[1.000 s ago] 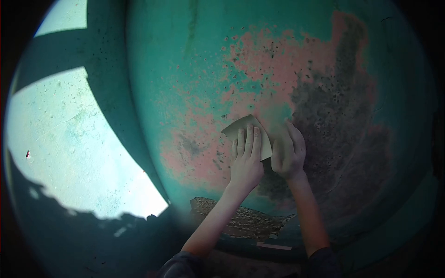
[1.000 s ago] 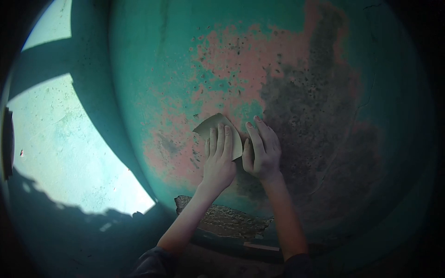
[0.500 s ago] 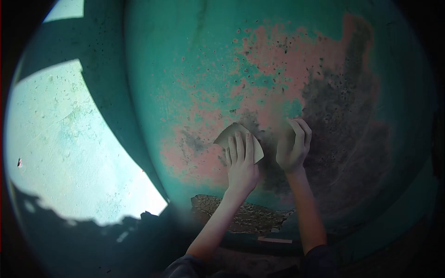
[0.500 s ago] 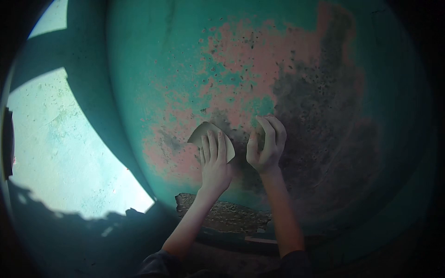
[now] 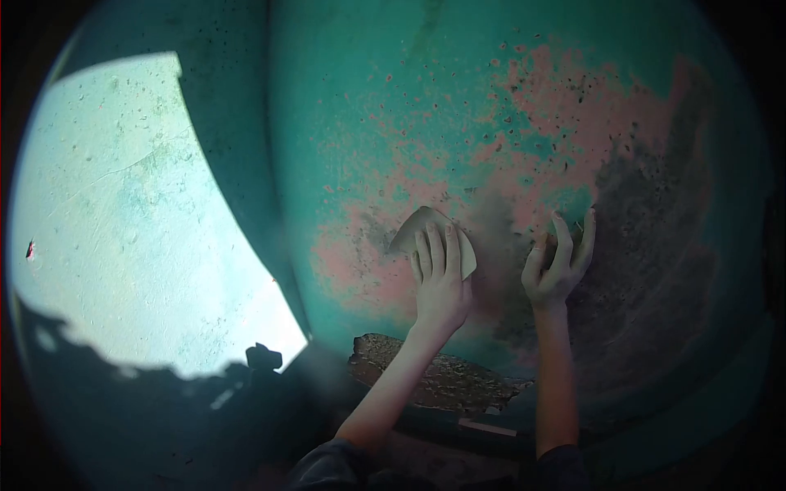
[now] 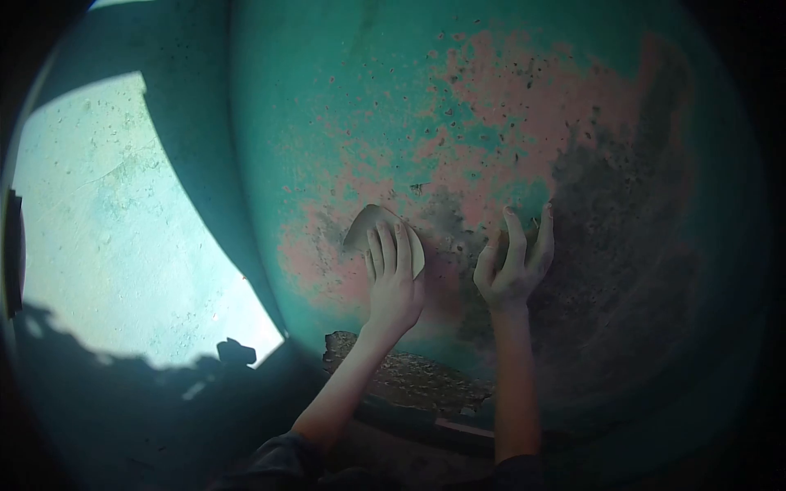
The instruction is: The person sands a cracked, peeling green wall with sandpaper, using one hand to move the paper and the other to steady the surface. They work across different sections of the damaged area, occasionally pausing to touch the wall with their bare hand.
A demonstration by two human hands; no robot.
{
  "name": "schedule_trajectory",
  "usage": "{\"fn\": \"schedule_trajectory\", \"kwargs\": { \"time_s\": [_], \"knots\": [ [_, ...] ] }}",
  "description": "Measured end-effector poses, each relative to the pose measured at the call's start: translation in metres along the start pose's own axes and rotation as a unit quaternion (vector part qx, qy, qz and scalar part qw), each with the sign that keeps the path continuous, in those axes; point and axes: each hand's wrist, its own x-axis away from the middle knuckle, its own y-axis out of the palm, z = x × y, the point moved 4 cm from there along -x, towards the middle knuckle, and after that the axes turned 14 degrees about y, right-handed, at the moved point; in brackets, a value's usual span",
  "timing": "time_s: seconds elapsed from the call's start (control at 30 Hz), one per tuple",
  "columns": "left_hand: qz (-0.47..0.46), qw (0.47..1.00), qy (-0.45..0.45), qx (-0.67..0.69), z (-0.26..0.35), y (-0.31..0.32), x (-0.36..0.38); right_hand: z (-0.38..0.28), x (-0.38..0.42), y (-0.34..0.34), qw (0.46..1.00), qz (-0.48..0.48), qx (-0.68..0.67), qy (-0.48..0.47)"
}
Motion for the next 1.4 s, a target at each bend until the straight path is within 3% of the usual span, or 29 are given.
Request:
{"fn": "schedule_trajectory", "kwargs": {
  "time_s": [0.07,0.2,0.27,0.4,0.47,0.6,0.67,0.73,0.8,0.9,0.97,1.07,1.13,1.2,1.27,1.33,1.4],
  "knots": [
    [0.105,0.994,-0.039,0.01,-0.031,-0.028,-0.023,0.001,0.001,0.002,1.0,0.002,-0.004,0.012],
    [0.096,0.992,-0.076,0.032,-0.033,-0.026,-0.007,0.002,0.002,0.0,1.0,-0.008,0.005,0.005],
    [0.034,0.994,-0.072,0.081,-0.01,0.005,0.03,0.004,0.002,0.0,1.0,-0.006,-0.004,0.006],
    [-0.06,0.994,-0.079,0.05,-0.022,0.003,0.045,0.008,0.005,0.0,1.0,-0.002,-0.012,0.011],
    [0.053,0.992,-0.093,0.063,-0.047,-0.016,0.026,0.01,0.006,0.001,1.0,-0.001,-0.021,0.011],
    [0.112,0.982,-0.126,0.085,-0.062,-0.01,0.028,0.008,0.007,0.002,0.999,0.007,-0.029,0.015],
    [0.102,0.984,-0.124,0.079,-0.038,0.018,0.06,0.006,0.006,0.004,0.999,0.009,-0.041,0.014],
    [0.031,0.988,-0.109,0.108,-0.02,0.036,0.084,0.003,0.007,0.003,0.999,0.013,-0.049,0.013],
    [-0.019,0.987,-0.132,0.09,-0.033,0.038,0.085,-0.001,0.009,0.002,1.0,0.011,0.006,-0.022],
    [0.054,0.986,-0.139,0.071,-0.074,0.012,0.065,0.008,0.025,0.002,0.997,-0.009,0.061,-0.043],
    [0.175,0.952,-0.213,0.135,-0.109,-0.001,0.062,0.013,0.038,0.004,0.995,-0.033,0.093,-0.032],
    [0.138,0.95,-0.234,0.154,-0.079,0.024,0.076,0.016,0.046,0.005,0.99,-0.054,0.128,-0.016],
    [0.138,0.96,-0.197,0.146,-0.05,0.047,0.096,0.013,0.046,0.007,0.991,-0.05,0.124,-0.011],
    [0.063,0.963,-0.18,0.188,-0.034,0.052,0.101,0.013,0.046,0.005,0.992,-0.049,0.118,-0.009],
    [0.061,0.968,-0.174,0.172,-0.049,0.037,0.086,0.015,0.048,0.003,0.991,-0.051,0.119,-0.012],
    [0.145,0.954,-0.199,0.169,-0.072,0.017,0.068,0.016,0.051,0.004,0.991,-0.051,0.122,-0.008],
    [0.159,0.954,-0.193,0.168,-0.071,0.024,0.057,0.017,0.052,0.003,0.993,-0.06,0.099,-0.008]
  ]
}}
